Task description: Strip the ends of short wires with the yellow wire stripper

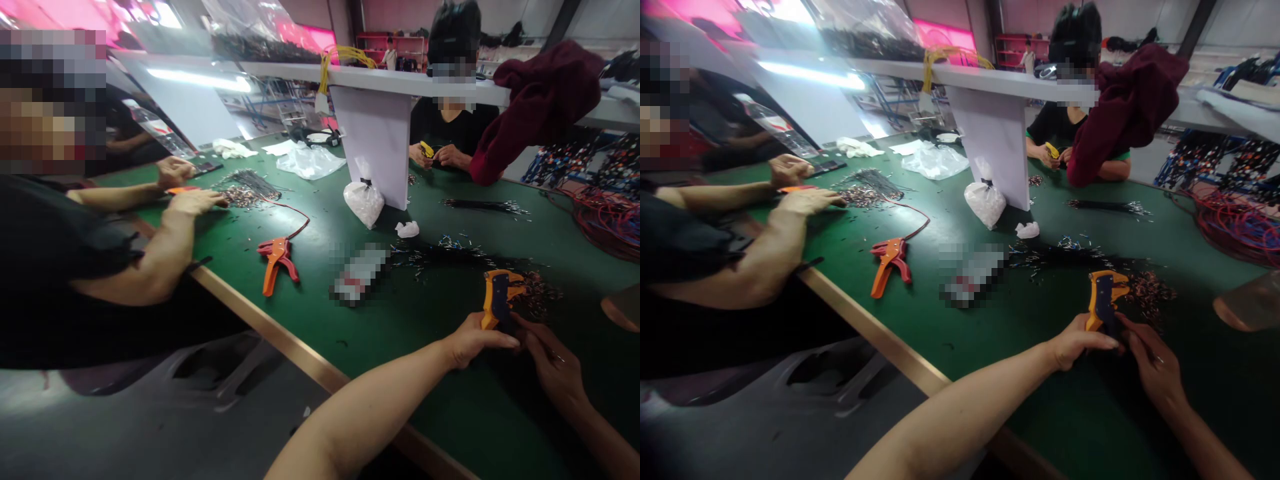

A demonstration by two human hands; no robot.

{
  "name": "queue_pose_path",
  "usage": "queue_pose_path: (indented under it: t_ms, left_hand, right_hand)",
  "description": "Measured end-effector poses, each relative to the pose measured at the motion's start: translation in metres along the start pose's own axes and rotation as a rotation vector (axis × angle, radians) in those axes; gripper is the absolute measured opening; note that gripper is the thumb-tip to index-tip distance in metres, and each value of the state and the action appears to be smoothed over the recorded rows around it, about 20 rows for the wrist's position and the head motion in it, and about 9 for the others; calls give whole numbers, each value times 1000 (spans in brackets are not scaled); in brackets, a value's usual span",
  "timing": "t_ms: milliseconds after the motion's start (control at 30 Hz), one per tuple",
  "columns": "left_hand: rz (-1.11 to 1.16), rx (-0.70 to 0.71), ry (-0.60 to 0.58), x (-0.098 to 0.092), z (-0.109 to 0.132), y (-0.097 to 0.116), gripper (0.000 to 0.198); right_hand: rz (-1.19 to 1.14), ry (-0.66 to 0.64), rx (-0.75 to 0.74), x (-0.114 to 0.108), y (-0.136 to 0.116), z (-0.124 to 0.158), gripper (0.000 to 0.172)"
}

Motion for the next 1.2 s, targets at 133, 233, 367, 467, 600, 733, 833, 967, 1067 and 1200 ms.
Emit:
queue_pose_path:
  t_ms: [133, 233, 367, 467, 600, 733, 833, 967, 1067, 1200]
  left_hand:
    - [5, -15, -5, 0, 0, -1, 41]
    - [12, -28, -10, 1, 0, -1, 43]
    - [10, -27, -15, 1, 1, -1, 44]
    - [12, -20, -17, 2, 1, 0, 47]
    - [21, -18, -12, 2, 0, -1, 49]
    - [28, -9, -6, 2, 0, 0, 50]
    - [33, -4, -13, 2, 0, 0, 50]
    - [16, 6, -17, 2, 0, 1, 52]
    - [16, 17, -8, 1, 0, 1, 52]
    - [24, 19, 4, 0, -1, 0, 51]
  right_hand:
    - [-4, 1, 35, 0, -1, 0, 35]
    - [3, 16, 78, 0, -1, 0, 33]
    - [-29, 59, 137, -1, 5, 1, 35]
    - [-56, 105, 186, -4, 12, 3, 39]
    - [-78, 145, 216, -6, 16, 4, 42]
    - [-69, 150, 216, -7, 16, 3, 43]
    - [-50, 137, 201, -8, 16, 3, 41]
    - [-57, 123, 149, -8, 15, 3, 40]
    - [-66, 121, 172, -8, 19, 4, 41]
    - [-100, 153, 227, -9, 24, 5, 42]
Point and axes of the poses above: each hand's wrist, its own z-axis away from the middle knuckle, its own x-axis out of the palm, y = z × x, the point moved 7 cm from there along -z, towards the middle knuckle, and after that the axes turned 12 degrees about -z, right-handed, at the moved point
